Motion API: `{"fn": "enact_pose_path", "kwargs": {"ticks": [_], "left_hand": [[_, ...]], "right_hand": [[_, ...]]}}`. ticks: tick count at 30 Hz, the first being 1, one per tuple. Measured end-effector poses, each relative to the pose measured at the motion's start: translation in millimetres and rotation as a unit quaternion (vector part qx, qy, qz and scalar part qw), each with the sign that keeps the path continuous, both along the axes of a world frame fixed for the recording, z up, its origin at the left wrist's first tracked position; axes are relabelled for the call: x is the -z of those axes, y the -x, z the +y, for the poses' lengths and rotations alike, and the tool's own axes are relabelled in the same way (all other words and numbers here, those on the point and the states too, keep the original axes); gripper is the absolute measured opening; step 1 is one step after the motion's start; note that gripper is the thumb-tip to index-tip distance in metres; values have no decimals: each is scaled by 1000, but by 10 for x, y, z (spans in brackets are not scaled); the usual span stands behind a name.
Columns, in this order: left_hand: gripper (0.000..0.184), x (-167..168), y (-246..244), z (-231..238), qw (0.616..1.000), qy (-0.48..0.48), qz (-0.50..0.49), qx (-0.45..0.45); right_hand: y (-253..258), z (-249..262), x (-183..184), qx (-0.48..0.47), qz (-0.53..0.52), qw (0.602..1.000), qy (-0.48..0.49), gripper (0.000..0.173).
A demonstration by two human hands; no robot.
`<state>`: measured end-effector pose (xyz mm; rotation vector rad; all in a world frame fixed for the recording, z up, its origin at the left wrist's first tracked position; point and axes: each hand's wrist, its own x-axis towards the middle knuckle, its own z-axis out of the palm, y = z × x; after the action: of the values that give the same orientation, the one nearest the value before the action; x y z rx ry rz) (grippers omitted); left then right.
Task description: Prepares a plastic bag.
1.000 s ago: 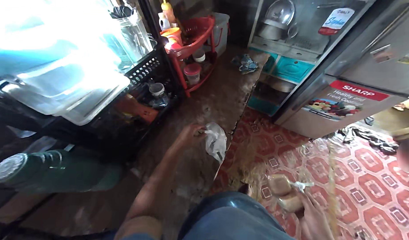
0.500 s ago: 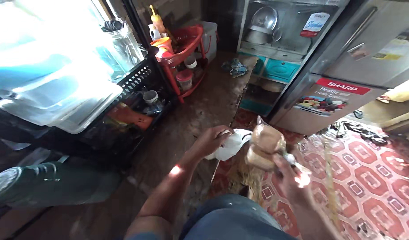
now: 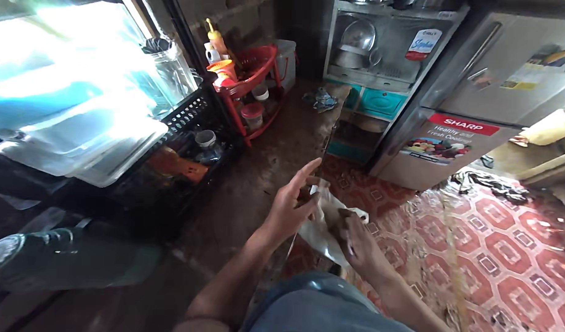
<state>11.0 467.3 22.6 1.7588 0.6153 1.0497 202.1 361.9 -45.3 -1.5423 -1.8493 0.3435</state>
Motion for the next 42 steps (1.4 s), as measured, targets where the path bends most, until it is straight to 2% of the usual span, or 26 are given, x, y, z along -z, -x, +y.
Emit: {"fn": "enact_pose_path", "kwargs": {"ticks": [2, 3, 5, 8, 12, 14, 18, 22, 26, 28, 31, 33, 35, 36, 37, 39, 40, 42], "left_hand": [[63, 25, -34, -23, 1000, 0, 7, 24], [64, 44, -52, -30, 1000, 2, 11, 27], [62, 71, -64, 0, 999, 45, -11, 24], [54, 129, -1, 103, 989, 131, -69, -12], [49, 162, 26, 161, 986, 128, -88, -58], [51, 167, -17, 132, 990, 122, -68, -25], [52, 97, -156, -45, 989, 120, 25, 87], [53, 3, -212, -159, 981, 105, 52, 156], [48, -33, -158, -143, 983, 114, 50, 135], [47, -44, -127, -118, 981, 134, 44, 131], [47, -32, -172, -135, 975, 125, 35, 181], [47, -35, -232, -170, 965, 115, 13, 234], [47, -96, -254, -194, 955, 112, -3, 274], [47, -129, -241, -195, 953, 109, -4, 283], [47, -149, -220, -186, 953, 108, 1, 282], [46, -123, -180, -149, 954, 120, 18, 275], [46, -86, -166, -137, 954, 127, 22, 271], [46, -48, -121, -159, 953, 145, 41, 263]], "right_hand": [[28, 53, -75, 26, -36, 975, 220, 44], [18, 85, -82, 32, -39, 958, 283, 47], [-54, 110, -81, 48, -41, 944, 325, 54], [-201, 52, -245, 35, -72, 946, 313, 53], [-276, -76, -332, -29, -91, 974, 203, 42], [-234, -97, -303, -60, -72, 982, 166, 36], [-75, -19, -238, -65, 43, 992, 99, 27], [81, 143, -116, -70, 202, 964, 155, 24], [76, 237, -13, -71, 300, 932, 193, 23], [41, 260, 20, -58, 241, 951, 183, 22], [125, 210, 17, -73, 138, 977, 148, 28], [234, 192, 9, -95, 74, 971, 209, 31], [294, 235, -21, -81, 111, 941, 310, 33], [316, 243, 4, -45, 175, 935, 305, 29], [347, 253, -62, -8, 190, 933, 307, 25], [327, 301, -155, 23, 87, 934, 347, 32], [287, 321, -86, 31, 77, 930, 358, 32], [260, 322, 61, 63, 154, 923, 348, 30]]}}
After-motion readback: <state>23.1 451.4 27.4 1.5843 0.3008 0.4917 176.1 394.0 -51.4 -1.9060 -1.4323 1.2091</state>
